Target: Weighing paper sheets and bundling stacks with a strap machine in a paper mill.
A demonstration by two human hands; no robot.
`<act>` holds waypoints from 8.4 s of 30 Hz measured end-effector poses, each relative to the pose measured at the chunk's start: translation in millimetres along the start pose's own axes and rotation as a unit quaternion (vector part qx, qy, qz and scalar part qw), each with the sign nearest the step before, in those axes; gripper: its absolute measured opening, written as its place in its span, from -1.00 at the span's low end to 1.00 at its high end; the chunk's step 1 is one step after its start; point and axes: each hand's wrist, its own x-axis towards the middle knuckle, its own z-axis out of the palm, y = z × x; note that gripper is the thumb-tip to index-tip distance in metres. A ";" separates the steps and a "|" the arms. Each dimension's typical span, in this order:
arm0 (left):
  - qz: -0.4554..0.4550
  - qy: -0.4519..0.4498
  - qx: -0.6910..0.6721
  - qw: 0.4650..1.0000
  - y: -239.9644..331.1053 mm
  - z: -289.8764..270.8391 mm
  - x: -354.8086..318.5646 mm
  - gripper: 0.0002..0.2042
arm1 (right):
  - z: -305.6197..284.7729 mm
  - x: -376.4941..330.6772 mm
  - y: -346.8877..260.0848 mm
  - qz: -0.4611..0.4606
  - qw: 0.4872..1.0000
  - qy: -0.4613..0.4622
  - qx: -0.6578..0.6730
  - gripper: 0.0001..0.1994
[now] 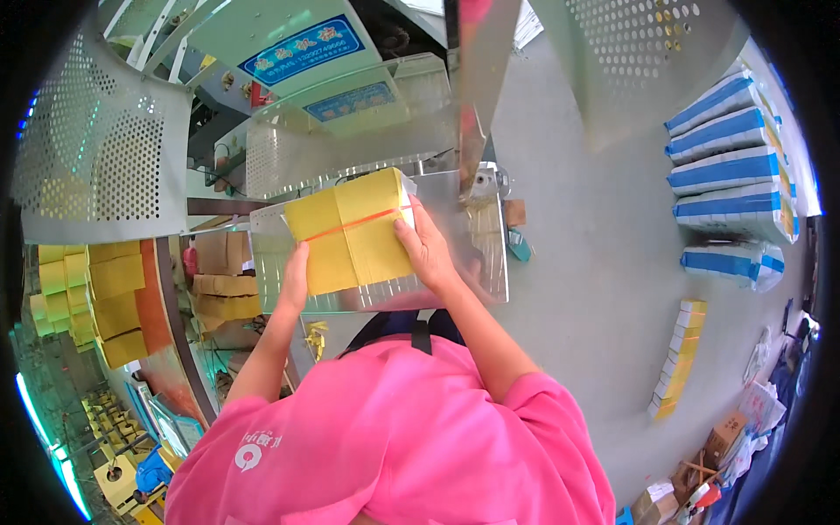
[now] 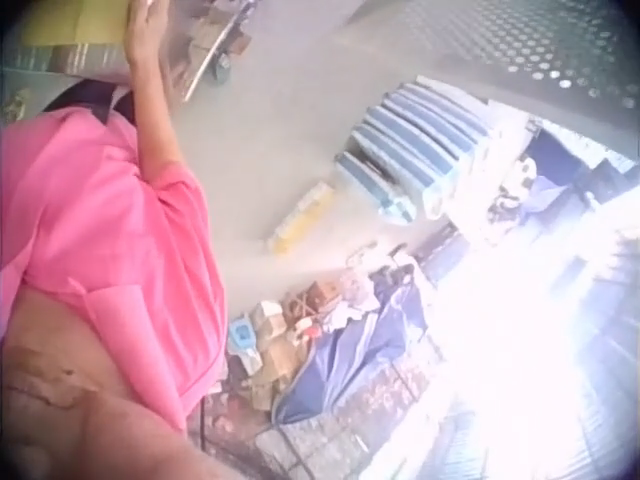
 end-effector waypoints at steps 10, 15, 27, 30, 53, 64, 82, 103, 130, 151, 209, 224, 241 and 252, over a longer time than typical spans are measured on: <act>-0.153 0.005 -0.443 0.883 -9.5 -24.4 -16.8 -0.57 | 24.4 -53.0 -26.0 0.008 0.919 0.076 -0.387 -0.58; -0.002 0.008 0.078 0.997 -3.4 -44.6 -16.7 -0.59 | 27.9 -60.4 -21.2 0.044 0.956 0.231 -0.174 -0.83; 0.069 -0.054 -0.037 0.995 -0.5 -38.7 -13.3 -0.47 | 6.3 -29.4 -21.3 -0.170 0.910 0.070 -0.372 -0.85; 0.028 -0.065 -0.198 0.978 -3.9 -25.0 -19.4 -0.44 | 14.0 -33.6 -19.4 -0.172 0.931 0.096 -0.307 -0.88; -0.143 -0.155 -0.172 0.962 -17.5 -47.6 11.7 -0.52 | 83.8 -66.7 49.1 0.067 0.956 0.279 -0.053 -0.55; -0.169 -0.328 -0.159 0.916 13.6 159.0 -160.9 -0.54 | -31.4 -347.3 80.2 0.048 0.883 0.431 0.178 -0.56; -0.173 -0.534 0.012 0.828 25.8 607.6 -473.3 -0.53 | -306.2 -759.3 114.1 -0.093 0.683 0.654 0.310 -0.57; -0.265 -0.491 0.028 0.829 59.7 1109.2 -631.0 -0.42 | -795.4 -973.2 140.0 -0.006 0.688 0.616 0.383 -0.59; -0.473 -0.192 -0.294 0.808 -167.0 1622.2 -335.8 -0.41 | -1444.1 -693.7 419.2 0.320 0.864 0.339 0.190 -0.41; -0.419 -0.085 0.027 0.904 -322.1 1671.1 -237.1 -0.42 | -1534.6 -637.9 588.0 0.341 0.794 0.487 -0.128 -0.54; -0.347 0.563 -0.490 0.568 -277.2 539.4 -758.8 -0.65 | -195.9 -242.0 210.9 -0.026 0.503 -0.647 -0.573 -0.78; -0.107 0.678 0.167 0.707 -130.8 -240.1 -636.2 -0.57 | 107.2 -188.3 257.9 -0.024 0.482 -0.671 -0.563 -0.75; -0.444 0.666 0.191 0.568 -140.4 -599.6 -506.0 -0.09 | 485.7 -48.4 211.7 0.273 0.735 -0.552 -0.284 -0.72; -0.316 0.740 0.131 0.580 -153.2 -595.1 -529.4 -0.41 | 635.0 -75.3 89.8 0.209 0.651 -0.667 -0.296 -0.70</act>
